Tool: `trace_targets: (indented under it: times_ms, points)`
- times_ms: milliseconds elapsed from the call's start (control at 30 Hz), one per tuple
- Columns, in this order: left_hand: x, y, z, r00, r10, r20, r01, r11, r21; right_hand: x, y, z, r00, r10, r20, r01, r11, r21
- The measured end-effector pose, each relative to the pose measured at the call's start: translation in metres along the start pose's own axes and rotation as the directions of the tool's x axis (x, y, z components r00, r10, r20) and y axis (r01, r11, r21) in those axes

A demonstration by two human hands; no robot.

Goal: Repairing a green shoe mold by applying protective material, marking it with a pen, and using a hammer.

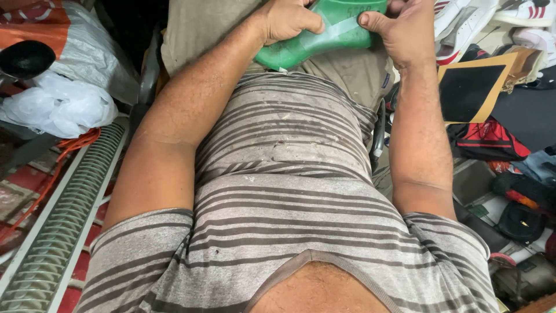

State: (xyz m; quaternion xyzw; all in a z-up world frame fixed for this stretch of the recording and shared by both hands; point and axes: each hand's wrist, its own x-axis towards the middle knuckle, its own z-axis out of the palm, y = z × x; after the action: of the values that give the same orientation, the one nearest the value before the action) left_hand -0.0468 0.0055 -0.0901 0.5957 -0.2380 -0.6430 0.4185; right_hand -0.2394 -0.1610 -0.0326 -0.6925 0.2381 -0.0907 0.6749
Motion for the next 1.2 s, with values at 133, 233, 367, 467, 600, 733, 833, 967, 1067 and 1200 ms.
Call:
trace_targets:
  times_ms: [133, 233, 367, 467, 600, 733, 833, 967, 1067, 1200]
  points:
    - [0.001, -0.001, 0.0, 0.999, -0.034, 0.015, 0.035, 0.999, -0.021, -0.001, 0.003, 0.002, 0.999, -0.032, -0.035, 0.032, 0.999, -0.002]
    - [0.001, -0.001, 0.0, 1.0, -0.026, -0.005, 0.026, 1.0, -0.016, -0.001, 0.007, 0.002, 0.998, 0.007, -0.064, -0.008, 1.0, -0.011]
    - [0.003, -0.002, 0.001, 0.999, 0.035, 0.014, -0.034, 0.996, -0.085, -0.001, 0.006, 0.001, 0.988, 0.119, -0.101, -0.123, 0.992, -0.039]
    - [-0.005, 0.008, 0.001, 0.996, 0.056, 0.076, -0.048, 0.994, -0.101, 0.0, 0.006, 0.0, 0.985, 0.139, -0.098, -0.145, 0.988, -0.053]
    - [0.007, -0.01, 0.0, 0.99, 0.143, -0.019, -0.139, 0.98, 0.143, -0.002, 0.008, -0.002, 0.983, 0.155, -0.101, -0.166, 0.98, -0.112]
    - [0.009, -0.013, 0.001, 0.996, 0.049, -0.076, -0.052, 0.998, -0.039, -0.002, 0.006, 0.0, 0.987, 0.129, -0.096, -0.139, 0.985, -0.099]
    - [0.012, -0.017, 0.001, 0.993, 0.107, -0.044, -0.11, 0.993, -0.048, -0.002, -0.003, 0.005, 0.998, 0.046, -0.052, -0.049, 0.997, -0.061]
    - [-0.004, 0.007, 0.004, 0.999, 0.0, -0.042, 0.005, 0.991, 0.132, -0.001, 0.004, 0.003, 0.999, -0.015, -0.044, 0.012, 0.998, -0.056]
    - [0.003, 0.0, 0.004, 0.989, 0.146, -0.027, -0.126, 0.925, 0.358, -0.003, 0.023, -0.003, 0.989, 0.082, -0.119, -0.097, 0.988, -0.123]
    - [-0.001, -0.01, 0.005, 0.902, 0.431, -0.014, -0.384, 0.817, 0.43, -0.012, 0.018, 0.008, 0.989, -0.01, -0.149, 0.006, 1.0, -0.023]
